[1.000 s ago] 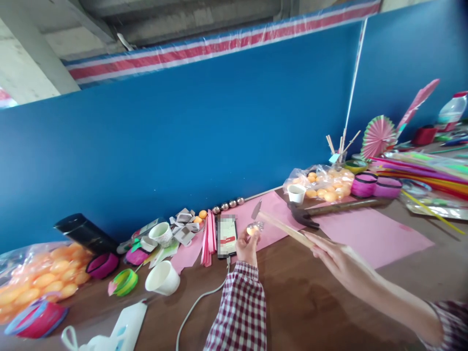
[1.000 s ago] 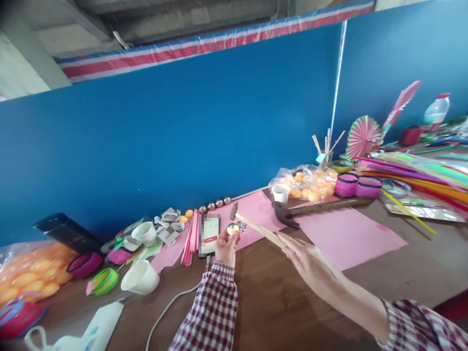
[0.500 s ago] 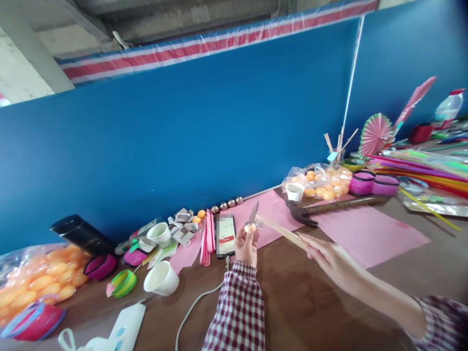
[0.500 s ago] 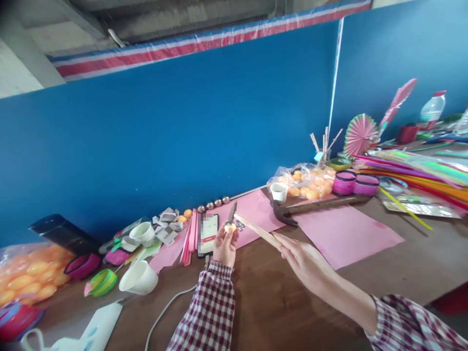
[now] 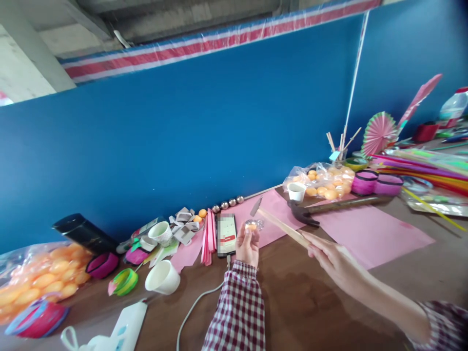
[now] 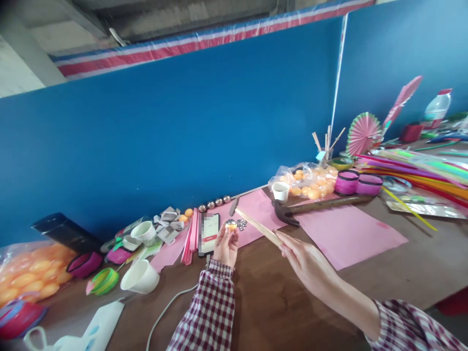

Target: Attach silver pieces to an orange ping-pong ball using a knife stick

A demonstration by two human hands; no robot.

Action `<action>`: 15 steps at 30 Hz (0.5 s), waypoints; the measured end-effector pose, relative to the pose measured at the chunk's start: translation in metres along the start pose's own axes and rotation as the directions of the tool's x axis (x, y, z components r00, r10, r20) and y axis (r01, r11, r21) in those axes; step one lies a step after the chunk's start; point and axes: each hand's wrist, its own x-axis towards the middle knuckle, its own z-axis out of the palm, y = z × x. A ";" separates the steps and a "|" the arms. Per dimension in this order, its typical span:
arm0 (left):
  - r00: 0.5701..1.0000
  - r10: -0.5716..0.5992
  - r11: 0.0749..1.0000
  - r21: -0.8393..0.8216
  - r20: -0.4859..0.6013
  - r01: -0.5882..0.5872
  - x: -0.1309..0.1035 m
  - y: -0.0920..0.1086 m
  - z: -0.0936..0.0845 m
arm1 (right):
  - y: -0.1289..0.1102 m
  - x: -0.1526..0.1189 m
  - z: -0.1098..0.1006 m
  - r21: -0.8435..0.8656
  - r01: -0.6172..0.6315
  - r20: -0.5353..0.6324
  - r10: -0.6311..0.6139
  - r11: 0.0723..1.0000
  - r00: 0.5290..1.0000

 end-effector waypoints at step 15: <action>0.997 -0.042 0.995 -0.094 -0.058 0.036 0.001 0.000 0.002 | 0.001 -0.005 0.006 0.024 -0.006 0.029 0.005 1.000 1.000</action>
